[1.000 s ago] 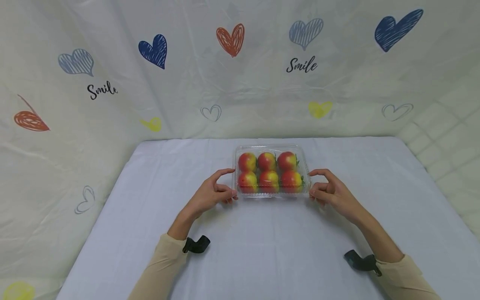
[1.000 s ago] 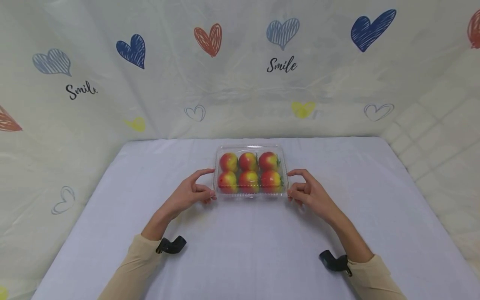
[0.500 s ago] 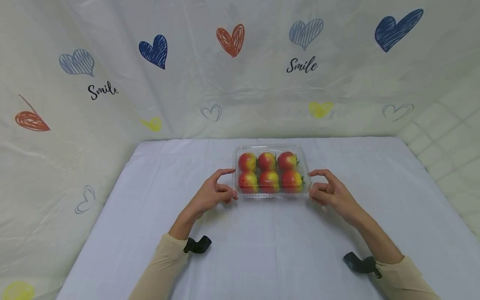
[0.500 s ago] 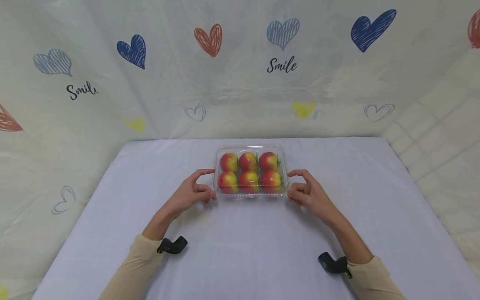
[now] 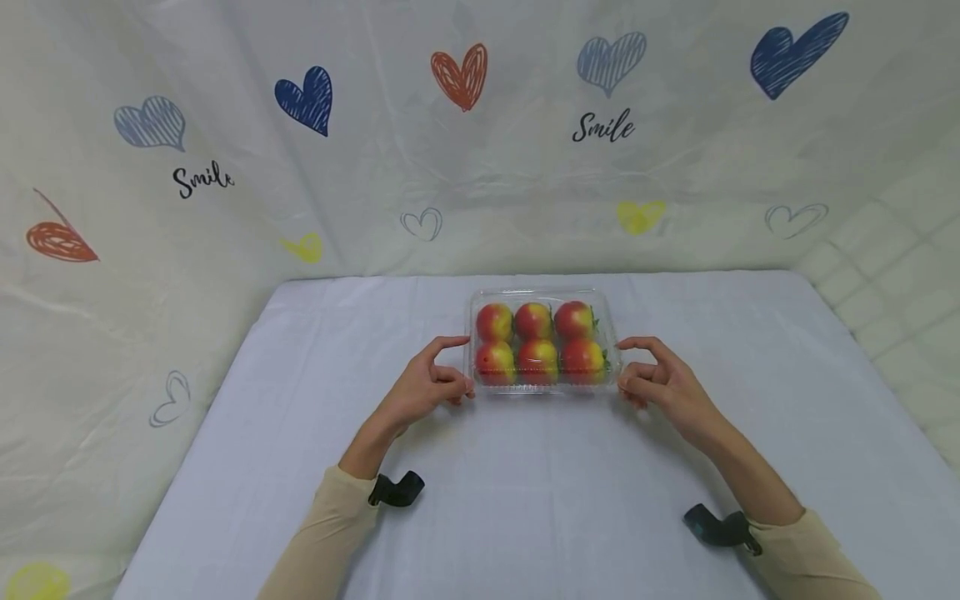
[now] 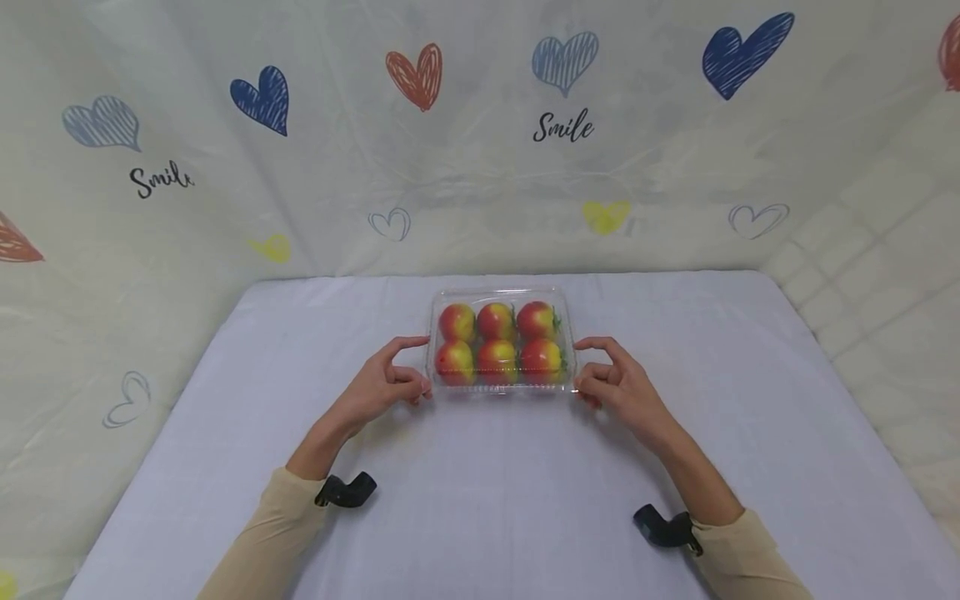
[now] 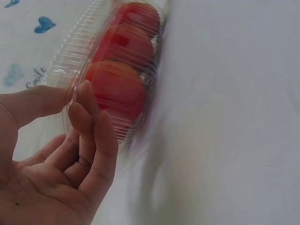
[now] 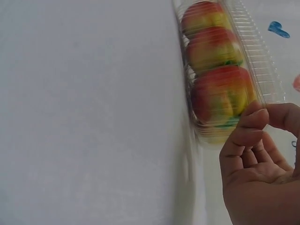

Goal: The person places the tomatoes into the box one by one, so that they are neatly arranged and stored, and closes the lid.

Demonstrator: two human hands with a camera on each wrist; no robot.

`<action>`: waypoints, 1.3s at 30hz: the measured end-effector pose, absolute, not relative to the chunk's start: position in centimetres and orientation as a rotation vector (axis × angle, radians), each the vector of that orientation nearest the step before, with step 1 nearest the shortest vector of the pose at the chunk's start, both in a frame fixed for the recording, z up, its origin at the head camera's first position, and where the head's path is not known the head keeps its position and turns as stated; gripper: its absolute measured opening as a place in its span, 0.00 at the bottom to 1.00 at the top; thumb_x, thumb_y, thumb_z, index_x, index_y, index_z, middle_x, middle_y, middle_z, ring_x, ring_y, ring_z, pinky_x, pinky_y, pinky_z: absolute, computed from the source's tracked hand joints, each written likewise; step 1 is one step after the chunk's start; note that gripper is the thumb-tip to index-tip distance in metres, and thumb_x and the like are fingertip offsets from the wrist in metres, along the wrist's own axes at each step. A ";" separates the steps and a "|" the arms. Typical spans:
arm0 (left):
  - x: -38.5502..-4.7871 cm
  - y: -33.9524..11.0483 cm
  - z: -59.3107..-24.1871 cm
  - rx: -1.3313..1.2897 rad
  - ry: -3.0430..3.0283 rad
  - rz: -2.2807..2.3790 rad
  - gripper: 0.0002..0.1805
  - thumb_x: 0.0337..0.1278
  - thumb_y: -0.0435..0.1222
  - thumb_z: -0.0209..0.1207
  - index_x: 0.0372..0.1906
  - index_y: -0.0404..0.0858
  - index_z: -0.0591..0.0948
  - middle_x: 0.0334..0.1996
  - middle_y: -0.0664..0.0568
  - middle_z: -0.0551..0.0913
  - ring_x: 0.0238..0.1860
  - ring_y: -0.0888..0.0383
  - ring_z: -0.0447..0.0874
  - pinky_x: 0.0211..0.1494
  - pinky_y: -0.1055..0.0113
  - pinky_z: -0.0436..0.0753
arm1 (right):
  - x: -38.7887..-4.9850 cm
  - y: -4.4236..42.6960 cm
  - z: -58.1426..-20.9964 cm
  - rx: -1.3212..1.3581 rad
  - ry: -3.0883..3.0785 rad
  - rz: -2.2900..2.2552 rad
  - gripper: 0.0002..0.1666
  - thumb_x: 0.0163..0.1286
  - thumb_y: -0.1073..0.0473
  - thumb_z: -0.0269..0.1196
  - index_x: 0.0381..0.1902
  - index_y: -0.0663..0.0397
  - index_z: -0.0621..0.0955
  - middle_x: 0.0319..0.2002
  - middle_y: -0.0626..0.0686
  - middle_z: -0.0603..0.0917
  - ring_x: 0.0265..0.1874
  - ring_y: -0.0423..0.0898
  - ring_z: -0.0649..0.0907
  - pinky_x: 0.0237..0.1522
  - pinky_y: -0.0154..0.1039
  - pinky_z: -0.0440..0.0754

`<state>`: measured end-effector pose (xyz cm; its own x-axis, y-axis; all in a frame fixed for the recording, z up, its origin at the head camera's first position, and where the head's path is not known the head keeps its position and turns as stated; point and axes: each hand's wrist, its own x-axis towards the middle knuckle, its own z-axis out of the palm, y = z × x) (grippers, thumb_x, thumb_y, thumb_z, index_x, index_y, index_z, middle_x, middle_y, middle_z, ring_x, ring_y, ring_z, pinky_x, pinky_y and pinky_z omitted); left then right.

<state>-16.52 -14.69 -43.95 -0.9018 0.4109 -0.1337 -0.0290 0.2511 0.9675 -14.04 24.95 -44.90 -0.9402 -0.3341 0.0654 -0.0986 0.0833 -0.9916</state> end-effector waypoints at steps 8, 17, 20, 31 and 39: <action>-16.5 -14.6 -44.0 0.352 2.171 1.694 0.37 0.66 0.32 0.64 0.77 0.49 0.66 0.36 0.40 0.91 0.41 0.38 0.87 0.44 0.65 0.87 | -14.2 25.1 -45.2 -0.405 2.133 -1.998 0.26 0.77 0.69 0.58 0.69 0.58 0.67 0.28 0.45 0.84 0.24 0.43 0.78 0.27 0.37 0.80; -16.4 -14.4 -44.0 0.339 2.157 1.701 0.39 0.65 0.31 0.65 0.78 0.47 0.65 0.35 0.42 0.91 0.43 0.38 0.89 0.44 0.63 0.89 | -14.0 24.9 -44.9 -0.320 2.179 -1.961 0.24 0.78 0.66 0.59 0.68 0.51 0.69 0.28 0.45 0.82 0.24 0.44 0.77 0.27 0.37 0.79; -16.5 -14.5 -44.0 0.337 2.161 1.702 0.38 0.65 0.31 0.65 0.78 0.47 0.65 0.34 0.43 0.91 0.42 0.39 0.89 0.44 0.63 0.89 | -14.0 24.8 -45.0 -0.326 2.148 -1.998 0.25 0.78 0.66 0.58 0.69 0.53 0.69 0.28 0.46 0.82 0.25 0.45 0.77 0.28 0.37 0.79; -16.5 -14.4 -43.9 0.344 2.161 1.706 0.39 0.65 0.31 0.65 0.79 0.44 0.64 0.34 0.44 0.91 0.42 0.37 0.89 0.45 0.63 0.88 | -13.9 24.6 -45.3 -0.309 2.027 -2.109 0.26 0.77 0.69 0.58 0.69 0.54 0.68 0.28 0.45 0.83 0.27 0.39 0.79 0.28 0.34 0.78; -16.7 -14.5 -44.1 0.329 2.163 1.734 0.38 0.65 0.29 0.63 0.78 0.45 0.65 0.35 0.43 0.91 0.42 0.37 0.88 0.45 0.65 0.88 | -14.0 24.4 -45.3 -0.289 2.020 -2.115 0.25 0.77 0.69 0.58 0.68 0.54 0.68 0.29 0.45 0.83 0.27 0.39 0.78 0.29 0.34 0.78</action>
<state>-16.70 -14.49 -44.07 -0.9124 0.3900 -0.1240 -0.0361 0.2250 0.9737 -13.95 24.43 -45.34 -0.9603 -0.2789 0.0018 0.0110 -0.0445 -0.9990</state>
